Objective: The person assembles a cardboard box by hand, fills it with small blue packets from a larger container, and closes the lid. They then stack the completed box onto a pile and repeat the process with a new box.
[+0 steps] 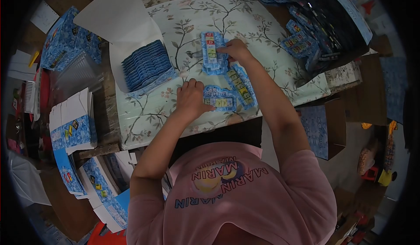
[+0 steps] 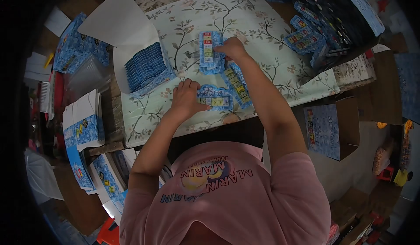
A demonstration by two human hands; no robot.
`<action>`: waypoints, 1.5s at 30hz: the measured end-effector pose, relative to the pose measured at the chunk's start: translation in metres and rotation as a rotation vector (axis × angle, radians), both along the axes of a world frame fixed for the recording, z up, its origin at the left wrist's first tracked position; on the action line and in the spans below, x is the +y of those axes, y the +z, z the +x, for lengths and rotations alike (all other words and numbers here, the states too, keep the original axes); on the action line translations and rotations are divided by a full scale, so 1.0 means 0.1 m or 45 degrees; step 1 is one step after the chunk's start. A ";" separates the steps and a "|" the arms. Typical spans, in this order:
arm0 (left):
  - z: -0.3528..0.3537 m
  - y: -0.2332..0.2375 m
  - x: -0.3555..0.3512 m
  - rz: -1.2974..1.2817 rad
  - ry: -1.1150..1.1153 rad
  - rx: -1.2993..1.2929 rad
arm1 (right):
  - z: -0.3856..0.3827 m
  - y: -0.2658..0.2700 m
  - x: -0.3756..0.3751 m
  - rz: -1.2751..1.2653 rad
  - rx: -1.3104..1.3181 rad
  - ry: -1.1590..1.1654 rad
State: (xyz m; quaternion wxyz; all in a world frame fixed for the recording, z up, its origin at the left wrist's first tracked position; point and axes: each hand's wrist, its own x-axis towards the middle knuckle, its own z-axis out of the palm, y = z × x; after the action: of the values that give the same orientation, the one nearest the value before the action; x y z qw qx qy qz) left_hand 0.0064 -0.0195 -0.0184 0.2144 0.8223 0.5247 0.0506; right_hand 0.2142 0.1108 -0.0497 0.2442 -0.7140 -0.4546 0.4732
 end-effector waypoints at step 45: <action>-0.27 0.06 -0.11 0.670 -0.038 -0.450 | -0.25 0.39 -0.73 0.527 -0.194 0.912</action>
State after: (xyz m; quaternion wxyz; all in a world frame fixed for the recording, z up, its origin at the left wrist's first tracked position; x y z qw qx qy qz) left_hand -0.0209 -0.0301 -0.0128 0.0828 0.8356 0.4361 0.3235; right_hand 0.1892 0.0375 -0.0105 0.1681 -0.4796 -0.7765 0.3726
